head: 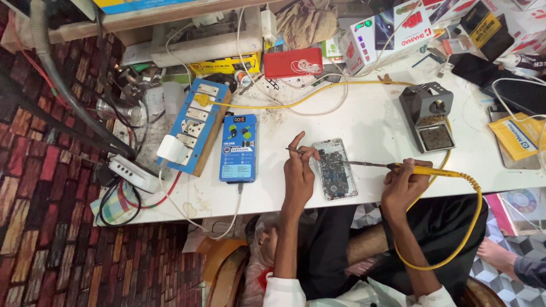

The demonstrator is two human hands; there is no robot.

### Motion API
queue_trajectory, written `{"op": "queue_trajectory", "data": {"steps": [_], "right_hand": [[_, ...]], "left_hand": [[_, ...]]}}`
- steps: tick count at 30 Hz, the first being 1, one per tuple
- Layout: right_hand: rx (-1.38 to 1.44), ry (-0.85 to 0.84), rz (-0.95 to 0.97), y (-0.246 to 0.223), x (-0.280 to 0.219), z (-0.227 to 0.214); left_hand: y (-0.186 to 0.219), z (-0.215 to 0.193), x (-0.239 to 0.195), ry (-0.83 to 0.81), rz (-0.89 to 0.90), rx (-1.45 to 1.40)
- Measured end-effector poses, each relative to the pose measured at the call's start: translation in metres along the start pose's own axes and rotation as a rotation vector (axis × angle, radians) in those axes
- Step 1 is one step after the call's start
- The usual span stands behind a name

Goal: The person uses a soldering iron and tweezers to work on a small circuit board placed on a cluttered workbench. They repeatedly apply heat to specific points on the board while holding it steady with the other hand.

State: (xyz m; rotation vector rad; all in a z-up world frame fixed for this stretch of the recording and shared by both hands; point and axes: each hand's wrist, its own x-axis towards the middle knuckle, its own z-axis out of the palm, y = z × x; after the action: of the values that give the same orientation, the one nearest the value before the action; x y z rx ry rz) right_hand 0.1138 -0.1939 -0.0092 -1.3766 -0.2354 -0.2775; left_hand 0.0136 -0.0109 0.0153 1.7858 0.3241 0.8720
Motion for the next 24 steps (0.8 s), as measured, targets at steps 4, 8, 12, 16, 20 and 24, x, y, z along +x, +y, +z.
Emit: {"op": "queue_trajectory", "data": {"steps": [4,8,12,16,20,24], "right_hand": [[-0.002,0.010,0.030,0.0024,0.0007,-0.0006],[0.042,0.014,0.040,0.0077,0.0027,-0.0018],[-0.015,0.007,-0.013,0.0087,0.0014,-0.0030],[-0.079,-0.007,-0.075,0.0064,-0.0004,-0.0035],[-0.037,-0.024,-0.056,0.0036,-0.0002,-0.0012],[-0.033,-0.019,-0.054,0.0013,-0.0006,-0.0003]], "left_hand": [[-0.0018,0.0003,-0.0004,0.003,-0.026,-0.003],[-0.0036,0.0010,-0.0005,0.007,0.013,0.007],[-0.0027,0.0005,-0.0008,0.017,0.011,-0.018],[-0.0015,0.0001,-0.0018,0.011,0.021,0.017],[-0.0017,-0.0008,-0.0009,0.014,0.019,0.041],[-0.0029,0.0014,-0.0013,0.013,0.012,0.011]]}}
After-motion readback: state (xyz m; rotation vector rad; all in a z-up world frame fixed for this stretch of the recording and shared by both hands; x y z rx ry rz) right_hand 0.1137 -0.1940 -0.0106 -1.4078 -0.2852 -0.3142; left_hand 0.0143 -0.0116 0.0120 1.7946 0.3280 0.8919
